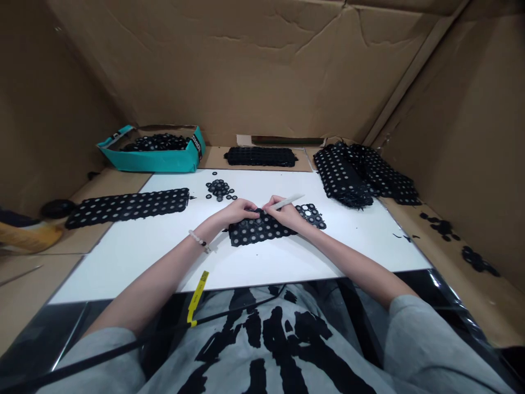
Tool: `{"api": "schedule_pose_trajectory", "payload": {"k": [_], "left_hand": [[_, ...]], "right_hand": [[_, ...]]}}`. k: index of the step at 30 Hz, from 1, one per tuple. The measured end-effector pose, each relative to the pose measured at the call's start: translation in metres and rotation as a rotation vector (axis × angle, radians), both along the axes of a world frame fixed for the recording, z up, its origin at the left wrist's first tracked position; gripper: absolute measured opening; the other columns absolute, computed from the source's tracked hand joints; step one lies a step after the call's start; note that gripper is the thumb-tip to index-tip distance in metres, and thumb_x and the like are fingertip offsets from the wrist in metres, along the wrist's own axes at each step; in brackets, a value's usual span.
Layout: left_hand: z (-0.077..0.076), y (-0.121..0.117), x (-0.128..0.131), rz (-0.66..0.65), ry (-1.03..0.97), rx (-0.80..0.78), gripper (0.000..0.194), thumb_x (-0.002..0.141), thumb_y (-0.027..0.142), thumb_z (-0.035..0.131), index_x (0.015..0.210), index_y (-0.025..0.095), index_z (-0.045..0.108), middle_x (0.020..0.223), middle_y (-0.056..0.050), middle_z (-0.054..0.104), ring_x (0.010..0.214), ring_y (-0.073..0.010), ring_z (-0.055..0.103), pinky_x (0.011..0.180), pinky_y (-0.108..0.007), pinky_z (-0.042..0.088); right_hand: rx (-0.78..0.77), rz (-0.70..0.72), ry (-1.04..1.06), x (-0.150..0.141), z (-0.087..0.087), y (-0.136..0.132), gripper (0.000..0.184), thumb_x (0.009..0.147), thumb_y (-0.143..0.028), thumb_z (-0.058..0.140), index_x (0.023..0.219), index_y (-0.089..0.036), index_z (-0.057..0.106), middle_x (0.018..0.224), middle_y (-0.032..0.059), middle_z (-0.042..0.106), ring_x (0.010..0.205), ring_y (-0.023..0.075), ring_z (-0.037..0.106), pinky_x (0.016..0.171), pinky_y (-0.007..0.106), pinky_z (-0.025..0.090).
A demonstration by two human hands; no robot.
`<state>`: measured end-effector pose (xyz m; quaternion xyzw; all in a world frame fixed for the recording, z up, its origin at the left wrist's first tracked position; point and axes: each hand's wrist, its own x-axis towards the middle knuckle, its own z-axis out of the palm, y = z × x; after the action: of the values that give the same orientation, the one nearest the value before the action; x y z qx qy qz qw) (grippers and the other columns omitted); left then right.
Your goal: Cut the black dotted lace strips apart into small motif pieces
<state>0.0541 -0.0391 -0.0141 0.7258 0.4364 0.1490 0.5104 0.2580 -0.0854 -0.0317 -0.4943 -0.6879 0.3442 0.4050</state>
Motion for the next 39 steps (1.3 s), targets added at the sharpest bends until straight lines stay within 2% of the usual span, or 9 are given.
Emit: {"api": "schedule_pose_trajectory", "payload": {"k": [4,6,11,15,23,30,32,35,39], "left_hand": [[0.006,0.004,-0.005,-0.103,-0.025,-0.129,0.036,0.066,0.051,0.073,0.080,0.018,0.068,0.075,0.001,0.065,0.075,-0.0174,0.055,0.069,-0.027,0.039],[0.010,0.005,-0.008,-0.172,-0.003,-0.131,0.037,0.068,0.052,0.071,0.083,0.018,0.068,0.079,0.000,0.066,0.077,-0.0176,0.056,0.071,-0.027,0.039],[0.014,0.001,-0.006,-0.147,0.174,0.143,0.043,0.063,0.055,0.073,0.088,0.019,0.068,0.081,0.000,0.066,0.079,-0.0195,0.055,0.069,-0.027,0.037],[0.012,-0.003,0.000,-0.171,0.286,0.254,0.038,0.061,0.054,0.072,0.073,0.019,0.066,0.067,0.001,0.061,0.069,-0.0187,0.052,0.063,-0.027,0.033],[0.010,-0.004,0.001,-0.135,0.261,0.168,0.037,0.065,0.054,0.069,0.065,0.019,0.057,0.060,0.003,0.054,0.064,-0.0163,0.047,0.060,-0.027,0.032],[0.018,-0.002,-0.004,-0.194,0.166,-0.037,0.038,0.065,0.055,0.071,0.068,0.019,0.060,0.063,0.001,0.058,0.062,-0.0167,0.049,0.059,-0.028,0.033],[0.018,0.000,-0.006,-0.212,0.178,-0.046,0.037,0.067,0.055,0.070,0.072,0.019,0.063,0.066,0.001,0.061,0.065,-0.0174,0.051,0.061,-0.028,0.034],[0.017,0.004,-0.011,-0.204,0.180,0.070,0.037,0.067,0.053,0.069,0.081,0.019,0.069,0.077,-0.001,0.068,0.075,-0.0200,0.056,0.068,-0.028,0.038],[0.010,0.006,-0.019,-0.118,0.150,0.221,0.040,0.068,0.053,0.069,0.089,0.019,0.070,0.087,-0.003,0.071,0.083,-0.0216,0.059,0.073,-0.028,0.039]], "right_hand": [[0.094,-0.037,-0.074,-0.008,0.002,-0.005,0.015,0.082,-0.032,0.054,0.071,-0.022,0.051,0.073,-0.0016,0.061,0.075,0.0160,0.056,0.074,0.028,0.041],[0.114,-0.040,-0.082,-0.009,0.003,-0.006,0.016,0.082,-0.033,0.053,0.070,-0.022,0.049,0.072,-0.0018,0.059,0.075,0.0159,0.055,0.072,0.028,0.040],[0.020,0.004,0.006,-0.001,0.007,-0.003,0.016,0.079,-0.033,0.057,0.069,-0.021,0.051,0.069,-0.0029,0.057,0.070,0.0148,0.054,0.068,0.026,0.039],[-0.076,0.035,0.019,0.004,0.009,-0.004,0.014,0.075,-0.032,0.059,0.069,-0.020,0.055,0.073,-0.0015,0.062,0.073,0.0153,0.056,0.070,0.027,0.041],[-0.053,0.047,-0.034,0.002,0.007,-0.007,0.012,0.075,-0.030,0.057,0.068,-0.021,0.055,0.077,-0.0006,0.066,0.075,0.0159,0.058,0.073,0.029,0.043],[0.131,-0.042,-0.162,-0.010,0.001,-0.009,0.012,0.078,-0.028,0.055,0.068,-0.022,0.052,0.081,0.0014,0.066,0.089,0.0203,0.058,0.084,0.034,0.041],[0.107,-0.029,-0.161,-0.008,0.002,-0.008,0.012,0.078,-0.027,0.055,0.067,-0.022,0.052,0.077,0.0006,0.065,0.083,0.0191,0.059,0.081,0.033,0.042],[-0.010,0.009,-0.132,0.002,0.009,-0.004,0.012,0.076,-0.029,0.058,0.067,-0.022,0.054,0.068,-0.0014,0.062,0.071,0.0166,0.057,0.073,0.030,0.042],[-0.123,0.098,0.015,0.008,0.018,0.003,0.013,0.072,-0.030,0.062,0.066,-0.020,0.057,0.085,0.0028,0.069,0.085,0.0183,0.062,0.081,0.031,0.044]]}}
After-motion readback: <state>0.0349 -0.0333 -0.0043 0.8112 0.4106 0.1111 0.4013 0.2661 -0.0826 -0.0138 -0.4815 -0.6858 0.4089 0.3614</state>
